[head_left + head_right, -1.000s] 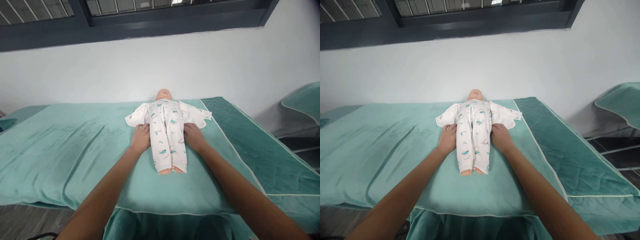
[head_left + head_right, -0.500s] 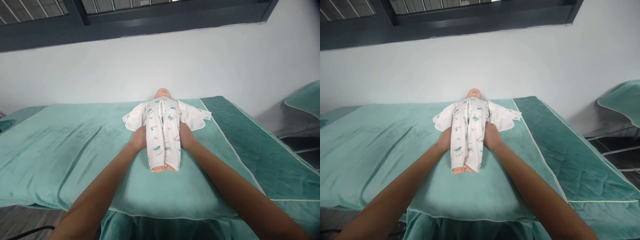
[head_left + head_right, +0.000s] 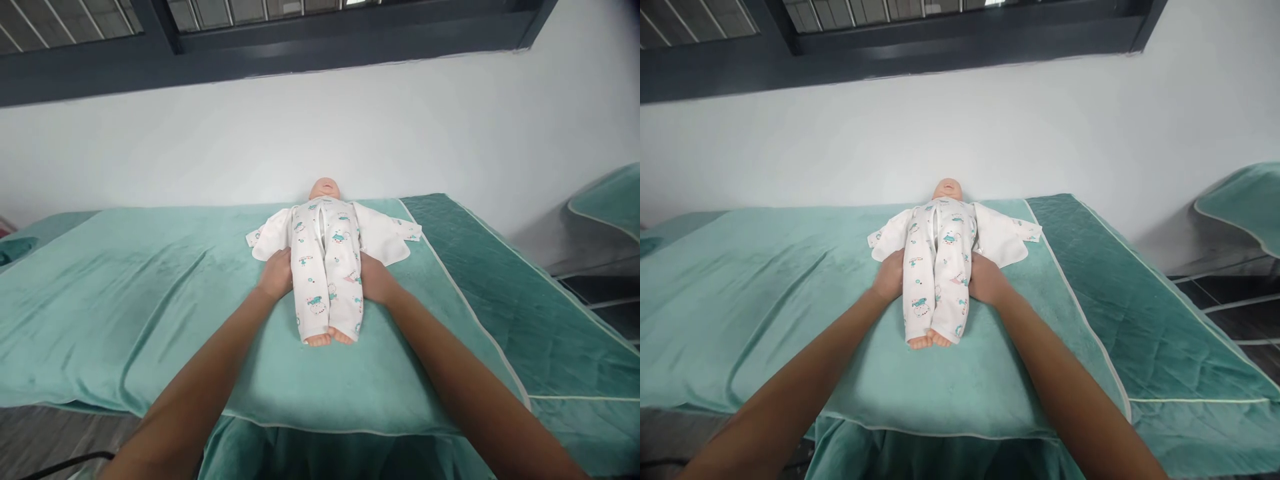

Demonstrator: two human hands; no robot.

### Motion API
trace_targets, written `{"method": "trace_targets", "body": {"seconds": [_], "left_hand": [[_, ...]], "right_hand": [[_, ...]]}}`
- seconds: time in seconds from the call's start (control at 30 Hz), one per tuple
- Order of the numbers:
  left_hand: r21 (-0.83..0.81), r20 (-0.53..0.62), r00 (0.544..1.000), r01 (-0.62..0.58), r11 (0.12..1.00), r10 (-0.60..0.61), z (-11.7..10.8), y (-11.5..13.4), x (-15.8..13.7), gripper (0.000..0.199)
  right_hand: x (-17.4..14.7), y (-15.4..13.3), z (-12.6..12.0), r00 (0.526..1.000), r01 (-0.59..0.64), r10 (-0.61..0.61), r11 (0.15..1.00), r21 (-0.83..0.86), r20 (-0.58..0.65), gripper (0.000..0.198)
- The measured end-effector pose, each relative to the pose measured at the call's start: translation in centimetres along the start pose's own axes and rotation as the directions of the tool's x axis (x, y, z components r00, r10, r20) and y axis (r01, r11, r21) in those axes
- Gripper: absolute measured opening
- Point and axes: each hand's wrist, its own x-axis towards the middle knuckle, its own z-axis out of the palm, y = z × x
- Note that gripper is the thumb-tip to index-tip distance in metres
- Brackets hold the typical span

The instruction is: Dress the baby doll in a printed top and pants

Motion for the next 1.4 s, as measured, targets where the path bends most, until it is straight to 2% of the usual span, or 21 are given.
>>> {"method": "trace_targets", "body": {"seconds": [0.1, 0.23, 0.37, 0.43, 0.5, 0.57, 0.63, 0.7, 0.73, 0.8, 0.87, 0.93, 1.0, 1.07, 1.17, 1.23, 1.27, 1.3, 1.33, 1.37, 1.4], "left_hand": [[0.110, -0.023, 0.995, -0.093, 0.990, 0.097, -0.5, 0.2, -0.6, 0.023], [0.073, -0.063, 0.996, -0.052, 0.996, 0.056, -1.5, 0.6, -2.2, 0.027], [-0.042, 0.006, 0.995, 0.100, 0.994, -0.100, -1.9, 0.7, -3.4, 0.023], [-0.101, 0.033, 0.978, 0.206, 0.973, -0.204, -1.9, 0.6, -3.4, 0.022], [-0.155, 0.045, 0.950, 0.313, 0.937, -0.310, -1.9, 0.4, -3.1, 0.022], [-0.189, 0.042, 0.902, 0.430, 0.883, -0.431, -1.7, 0.0, -2.7, 0.021], [-0.185, 0.019, 0.833, 0.547, 0.817, -0.553, -1.5, -0.5, -2.4, 0.019], [-0.146, -0.018, 0.767, 0.633, 0.760, -0.642, -1.2, -1.1, -2.1, 0.018], [-0.118, -0.036, 0.741, 0.663, 0.739, -0.670, -1.1, -1.4, -2.1, 0.018], [-0.051, -0.068, 0.682, 0.727, 0.685, -0.728, -0.9, -1.9, -2.0, 0.021], [0.028, -0.110, 0.592, 0.805, 0.593, -0.798, -0.8, -2.2, -1.9, 0.027], [0.096, -0.143, 0.508, 0.862, 0.498, -0.850, -0.8, -2.4, -1.7, 0.037], [0.134, -0.145, 0.476, 0.878, 0.460, -0.867, -0.8, -2.4, -1.6, 0.042], [0.144, -0.131, 0.489, 0.870, 0.471, -0.863, -0.9, -2.4, -1.6, 0.041], [0.131, -0.124, 0.515, 0.856, 0.500, -0.848, -1.0, -2.3, -1.7, 0.037], [0.122, -0.122, 0.526, 0.849, 0.514, -0.841, -1.0, -2.4, -1.7, 0.035], [0.117, -0.122, 0.532, 0.846, 0.520, -0.838, -1.1, -2.4, -1.8, 0.033], [0.113, -0.122, 0.538, 0.843, 0.526, -0.834, -1.1, -2.4, -1.8, 0.032], [0.109, -0.120, 0.543, 0.839, 0.533, -0.831, -1.1, -2.5, -1.8, 0.030], [0.106, -0.117, 0.548, 0.836, 0.539, -0.828, -1.1, -2.5, -1.8, 0.030], [0.106, -0.116, 0.553, 0.833, 0.543, -0.825, -1.1, -2.5, -1.8, 0.029]], "right_hand": [[0.0, 0.3, 0.0, 1.000, 0.001, -0.001, 1.000, 0.020, -0.002, 0.035], [-0.3, 0.6, -0.7, 0.998, -0.022, 0.020, 0.999, 0.035, 0.052, 0.025], [-0.6, 0.5, -2.1, 0.990, -0.007, -0.018, 0.984, 0.176, 0.139, 0.023], [-0.6, 0.5, -2.8, 0.985, -0.053, 0.005, 0.961, 0.272, 0.172, 0.025], [-0.5, 0.8, -3.2, 0.981, -0.164, 0.117, 0.925, 0.343, 0.155, 0.024], [-0.4, 1.6, -3.3, 0.958, -0.279, 0.283, 0.888, 0.367, 0.043, 0.025], [-0.4, 2.8, -3.2, 0.887, -0.378, 0.435, 0.876, 0.299, -0.153, 0.027], [-0.6, 4.1, -3.3, 0.779, -0.520, 0.529, 0.845, 0.125, -0.338, 0.030], [-0.7, 4.7, -3.4, 0.728, -0.602, 0.562, 0.798, 0.026, -0.391, 0.032], [-1.1, 5.8, -3.7, 0.648, -0.738, 0.639, 0.661, -0.135, -0.416, 0.040], [-1.5, 6.5, -4.1, 0.580, -0.812, 0.720, 0.549, -0.200, -0.380, 0.047], [-1.5, 7.0, -4.4, 0.525, -0.850, 0.781, 0.498, -0.169, -0.339, 0.048], [-1.1, 7.4, -4.7, 0.490, -0.857, 0.816, 0.516, 0.002, -0.307, 0.039], [0.0, 7.5, -4.9, 0.498, -0.795, 0.819, 0.563, 0.228, -0.285, 0.030], [2.9, 5.8, -5.0, 0.532, -0.639, 0.778, 0.628, 0.444, -0.334, 0.034], [5.0, 3.2, -5.1, 0.563, -0.472, 0.715, 0.690, 0.549, -0.414, 0.035], [6.0, 1.5, -5.3, 0.601, -0.347, 0.658, 0.726, 0.594, -0.454, 0.033], [6.8, -0.2, -5.5, 0.673, -0.236, 0.579, 0.758, 0.608, -0.460, 0.029], [7.4, -1.9, -5.8, 0.771, -0.177, 0.481, 0.792, 0.584, -0.418, 0.025], [7.7, -3.4, -6.1, 0.887, -0.172, 0.367, 0.827, 0.535, -0.281, 0.020], [7.9, -4.5, -6.4, 0.962, -0.181, 0.256, 0.858, 0.481, -0.094, 0.016]]}}
